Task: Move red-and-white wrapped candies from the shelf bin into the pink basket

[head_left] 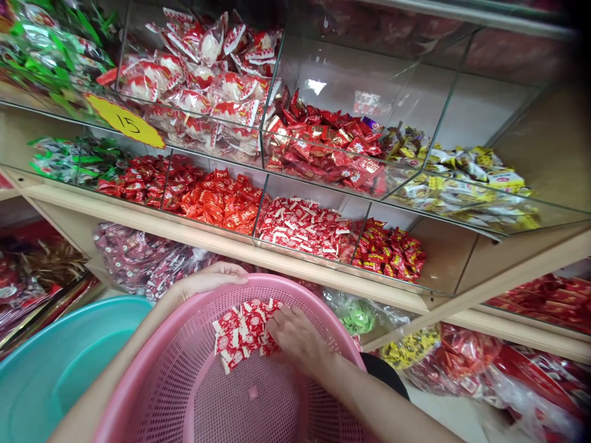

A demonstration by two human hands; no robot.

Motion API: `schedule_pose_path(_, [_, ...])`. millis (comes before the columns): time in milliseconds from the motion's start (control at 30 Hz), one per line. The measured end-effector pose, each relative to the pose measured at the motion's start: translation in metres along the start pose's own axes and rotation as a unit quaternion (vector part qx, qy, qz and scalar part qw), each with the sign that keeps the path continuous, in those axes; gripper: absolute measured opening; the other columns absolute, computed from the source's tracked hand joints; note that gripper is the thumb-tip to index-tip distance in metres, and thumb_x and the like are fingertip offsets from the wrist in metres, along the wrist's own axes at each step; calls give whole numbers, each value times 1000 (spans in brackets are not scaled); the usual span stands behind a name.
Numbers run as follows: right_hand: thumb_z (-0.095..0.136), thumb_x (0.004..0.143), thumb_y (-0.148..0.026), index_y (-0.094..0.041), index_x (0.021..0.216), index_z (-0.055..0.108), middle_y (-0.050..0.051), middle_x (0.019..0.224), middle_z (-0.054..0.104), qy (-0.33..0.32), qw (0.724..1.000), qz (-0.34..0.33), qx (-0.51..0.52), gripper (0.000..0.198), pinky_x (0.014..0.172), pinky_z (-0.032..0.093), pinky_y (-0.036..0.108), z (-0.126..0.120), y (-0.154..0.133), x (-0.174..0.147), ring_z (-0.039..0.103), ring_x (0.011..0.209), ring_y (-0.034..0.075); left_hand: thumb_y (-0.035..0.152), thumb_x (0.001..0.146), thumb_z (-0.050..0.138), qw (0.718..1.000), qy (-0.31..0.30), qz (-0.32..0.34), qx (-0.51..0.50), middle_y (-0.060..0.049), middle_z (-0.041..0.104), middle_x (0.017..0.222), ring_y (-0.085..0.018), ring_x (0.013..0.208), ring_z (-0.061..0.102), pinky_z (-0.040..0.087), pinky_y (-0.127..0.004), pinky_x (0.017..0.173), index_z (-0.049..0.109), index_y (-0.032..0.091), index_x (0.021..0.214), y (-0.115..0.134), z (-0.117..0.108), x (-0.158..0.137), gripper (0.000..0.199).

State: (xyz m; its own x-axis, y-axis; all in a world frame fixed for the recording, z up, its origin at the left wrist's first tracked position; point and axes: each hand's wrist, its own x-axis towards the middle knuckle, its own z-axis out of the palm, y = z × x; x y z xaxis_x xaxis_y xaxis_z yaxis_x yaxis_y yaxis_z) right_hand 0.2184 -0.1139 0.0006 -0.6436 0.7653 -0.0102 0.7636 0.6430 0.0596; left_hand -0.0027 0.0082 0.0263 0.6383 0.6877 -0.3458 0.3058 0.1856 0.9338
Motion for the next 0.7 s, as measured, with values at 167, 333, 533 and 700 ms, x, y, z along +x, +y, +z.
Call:
schedule_pose_path(167, [50, 85, -53, -16, 86, 56, 7, 91, 61, 80, 992, 37, 91, 37, 80, 43, 34, -17, 17, 0, 54, 87, 20, 47, 72, 67, 1000, -9, 8, 17, -5, 68, 94, -20, 80, 60, 45, -29, 74, 67, 19, 97, 0, 0, 0, 37])
schedule_pose_path(333, [39, 95, -35, -17, 83, 52, 4, 83, 57, 218, 964, 132, 73, 25, 73, 38, 28, -67, 64, 5, 50, 79, 17, 49, 69, 69, 997, 34, 7, 62, -4, 67, 93, -19, 82, 57, 44, -28, 76, 68, 21, 89, 1, -1, -3, 34])
schedule_pose_path(533, [40, 91, -22, -12, 100, 56, 15, 102, 59, 145, 936, 275, -166, 21, 79, 33, 36, -111, 111, 20, 48, 96, 26, 48, 66, 70, 999, 29, 6, 39, -2, 67, 89, -20, 81, 58, 43, -28, 76, 67, 20, 88, 3, 2, -4, 36])
schedule_pose_path(700, [43, 87, -18, -7, 100, 61, 21, 97, 62, 50, 919, 322, -223, 24, 84, 31, 42, -111, 114, 33, 53, 94, 30, 47, 67, 70, 999, 31, 15, 29, -2, 66, 88, -19, 81, 57, 42, -28, 76, 67, 19, 87, -1, -1, -3, 34])
